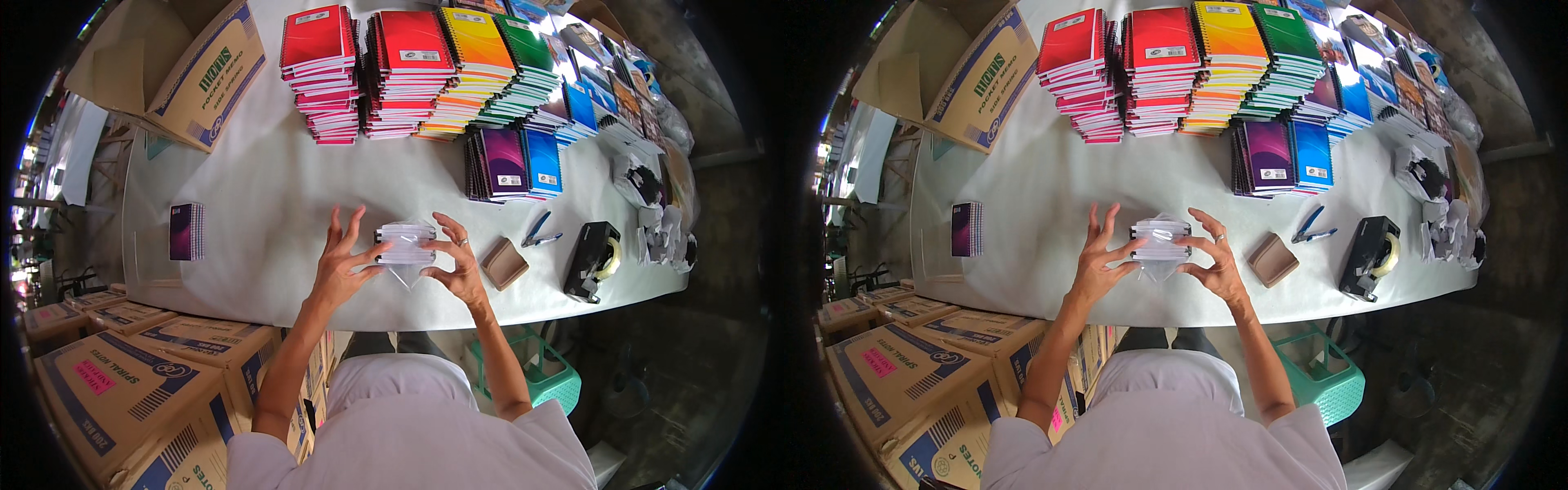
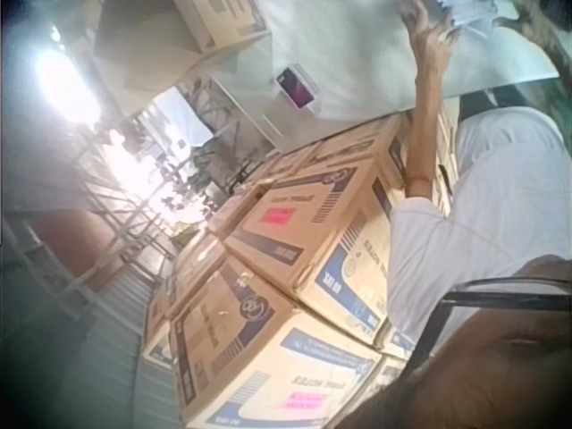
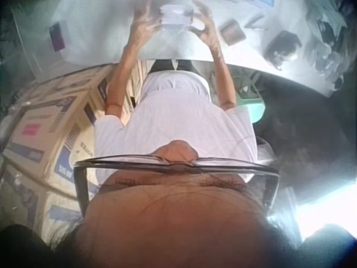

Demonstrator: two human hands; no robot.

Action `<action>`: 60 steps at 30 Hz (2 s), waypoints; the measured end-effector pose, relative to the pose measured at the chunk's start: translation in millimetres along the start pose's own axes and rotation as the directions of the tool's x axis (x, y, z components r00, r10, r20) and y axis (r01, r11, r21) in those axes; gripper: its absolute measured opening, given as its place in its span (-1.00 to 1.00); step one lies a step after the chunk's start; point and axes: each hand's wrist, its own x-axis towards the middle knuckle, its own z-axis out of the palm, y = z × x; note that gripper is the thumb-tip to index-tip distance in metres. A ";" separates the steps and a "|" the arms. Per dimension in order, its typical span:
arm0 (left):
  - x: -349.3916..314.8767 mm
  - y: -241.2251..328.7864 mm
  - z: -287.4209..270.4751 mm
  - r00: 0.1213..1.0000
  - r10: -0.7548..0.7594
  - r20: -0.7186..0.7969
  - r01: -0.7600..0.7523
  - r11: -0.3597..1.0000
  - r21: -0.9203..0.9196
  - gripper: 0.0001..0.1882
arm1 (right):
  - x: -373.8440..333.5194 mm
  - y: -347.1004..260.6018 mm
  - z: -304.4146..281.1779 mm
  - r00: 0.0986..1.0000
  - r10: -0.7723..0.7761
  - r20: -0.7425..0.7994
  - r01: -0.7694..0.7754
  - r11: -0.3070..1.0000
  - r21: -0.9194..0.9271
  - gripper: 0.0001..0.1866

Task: The person places a small stack of notebooks into a clear plastic sleeve and seals it using adhesive tape.

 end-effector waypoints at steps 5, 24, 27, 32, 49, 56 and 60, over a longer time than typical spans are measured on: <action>20.5 7.0 -4.6 0.994 0.106 0.021 -0.108 0.986 0.124 -0.45 | 4.1 -9.6 13.8 0.999 -0.027 -0.046 0.025 0.998 -0.054 -0.47; 20.9 -3.8 -6.3 0.980 0.156 0.122 -0.180 0.959 0.220 -0.40 | 9.1 -8.9 -27.3 0.999 0.010 -0.046 -0.003 0.989 0.150 -0.57; 23.2 -4.4 -4.6 0.980 0.165 0.109 -0.183 0.965 0.188 -0.44 | 5.0 -4.1 -8.5 1.000 0.003 0.028 -0.004 1.000 0.027 -0.55; 25.5 -3.7 -4.9 0.977 0.182 0.109 -0.200 0.961 0.189 -0.52 | 13.7 -24.7 10.4 0.999 0.026 -0.035 -0.027 0.999 -0.030 -0.65; 81.8 -28.8 -2.5 0.749 -0.154 0.644 0.562 0.662 -0.496 -0.43 | 43.7 -16.9 1.0 0.892 0.443 0.089 -0.444 0.819 0.363 -0.70; 82.6 -33.9 -5.0 0.781 0.059 0.622 0.221 0.905 -0.363 -0.51 | 41.5 -26.5 11.7 0.964 0.267 0.009 -0.259 0.924 0.282 -0.66; 65.7 22.2 -30.4 0.866 0.056 0.496 -0.202 0.948 0.245 -0.40 | 34.2 -22.9 13.4 0.985 0.166 -0.047 -0.159 0.980 0.122 -0.64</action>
